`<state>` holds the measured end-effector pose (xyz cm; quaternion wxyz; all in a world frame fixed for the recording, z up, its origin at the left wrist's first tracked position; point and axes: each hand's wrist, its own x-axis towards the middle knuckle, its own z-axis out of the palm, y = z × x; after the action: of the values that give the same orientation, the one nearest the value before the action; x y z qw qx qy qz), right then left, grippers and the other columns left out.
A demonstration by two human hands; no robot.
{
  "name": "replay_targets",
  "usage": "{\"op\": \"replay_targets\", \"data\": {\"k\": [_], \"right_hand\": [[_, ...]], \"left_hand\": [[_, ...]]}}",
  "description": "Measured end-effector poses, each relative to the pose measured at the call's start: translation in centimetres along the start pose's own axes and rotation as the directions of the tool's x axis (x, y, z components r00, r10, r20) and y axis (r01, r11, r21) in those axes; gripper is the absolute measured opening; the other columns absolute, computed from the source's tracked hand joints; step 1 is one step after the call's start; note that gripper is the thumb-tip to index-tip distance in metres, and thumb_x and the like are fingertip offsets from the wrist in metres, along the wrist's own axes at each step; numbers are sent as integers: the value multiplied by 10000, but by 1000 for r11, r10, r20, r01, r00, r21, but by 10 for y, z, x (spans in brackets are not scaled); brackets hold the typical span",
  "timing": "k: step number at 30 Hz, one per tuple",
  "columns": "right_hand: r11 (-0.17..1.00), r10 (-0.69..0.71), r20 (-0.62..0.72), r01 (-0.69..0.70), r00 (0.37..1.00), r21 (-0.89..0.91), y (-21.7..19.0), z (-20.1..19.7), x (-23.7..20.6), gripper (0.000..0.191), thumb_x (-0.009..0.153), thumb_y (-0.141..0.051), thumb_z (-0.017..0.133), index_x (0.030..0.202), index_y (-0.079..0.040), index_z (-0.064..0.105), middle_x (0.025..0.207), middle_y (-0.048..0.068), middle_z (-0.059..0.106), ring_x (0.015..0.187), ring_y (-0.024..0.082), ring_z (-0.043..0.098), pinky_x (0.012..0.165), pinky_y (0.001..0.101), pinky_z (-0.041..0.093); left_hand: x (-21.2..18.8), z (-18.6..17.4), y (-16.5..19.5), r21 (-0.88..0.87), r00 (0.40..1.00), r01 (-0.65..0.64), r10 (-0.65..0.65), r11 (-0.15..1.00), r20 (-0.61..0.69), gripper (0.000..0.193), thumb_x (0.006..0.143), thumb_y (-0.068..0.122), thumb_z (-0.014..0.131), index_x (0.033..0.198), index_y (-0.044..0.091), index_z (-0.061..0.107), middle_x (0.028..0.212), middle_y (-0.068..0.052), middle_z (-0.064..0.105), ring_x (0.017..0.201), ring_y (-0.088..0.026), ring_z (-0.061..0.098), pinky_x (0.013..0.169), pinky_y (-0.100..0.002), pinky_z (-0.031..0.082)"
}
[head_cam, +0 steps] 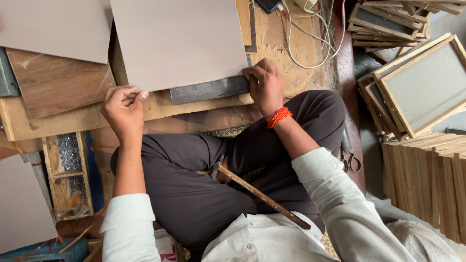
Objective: The person sits cross-legged on the floor and assembles wooden frames by attaching rectangular boards to wooden frames using a hammer and nails. They repeatedly position boards, hammer nails, and move completed frames aside.
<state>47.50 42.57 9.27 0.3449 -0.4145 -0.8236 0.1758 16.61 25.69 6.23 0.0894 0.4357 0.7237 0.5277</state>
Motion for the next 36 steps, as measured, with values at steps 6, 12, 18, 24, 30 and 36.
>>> {"op": "replay_targets", "data": {"k": [6,12,18,24,30,36], "right_hand": [[998,-24,21,25,999,-54,0,5,-3,168,847,-6,739,975,-107,779,895,90,614,918,310,613,811,415,515],[992,-94,19,95,995,-78,-16,6,-4,190,843,15,721,973,-110,781,925,83,629,933,306,614,809,408,515],[978,-162,39,166,986,-128,-28,10,-5,253,834,72,675,1000,-89,777,974,83,642,958,296,615,831,397,525],[965,-176,44,182,983,-191,-32,20,-7,227,857,55,697,1007,-95,777,1001,76,655,972,293,619,807,397,522],[972,-144,48,151,988,-178,-30,24,-4,256,834,70,681,996,-101,780,994,72,664,963,290,632,816,391,528],[984,-97,37,101,995,-145,-23,19,-5,224,833,50,703,964,-113,781,980,57,675,955,285,647,815,389,531]], "left_hand": [[1,-5,15,48,998,-59,59,997,-2,173,888,-82,851,999,-54,722,1052,-134,673,902,-209,740,765,-278,626],[4,-44,4,126,987,-42,22,991,157,279,874,18,832,1118,-10,700,1088,-137,687,911,-232,731,790,-333,584],[-18,-165,-75,585,997,52,-71,809,10,62,1006,122,773,1012,71,740,1048,-105,752,967,-284,733,851,-420,573],[-51,-233,-130,744,872,130,-433,655,229,231,841,107,756,1069,143,758,983,-95,750,869,-320,721,782,-455,569],[-52,-229,-140,707,888,81,-373,703,269,100,915,85,742,1013,66,729,976,-108,747,909,-322,714,798,-443,567],[-68,-227,-139,535,935,161,-302,830,188,76,1010,39,754,1015,-21,708,962,-166,742,891,-256,735,814,-371,571]]}}
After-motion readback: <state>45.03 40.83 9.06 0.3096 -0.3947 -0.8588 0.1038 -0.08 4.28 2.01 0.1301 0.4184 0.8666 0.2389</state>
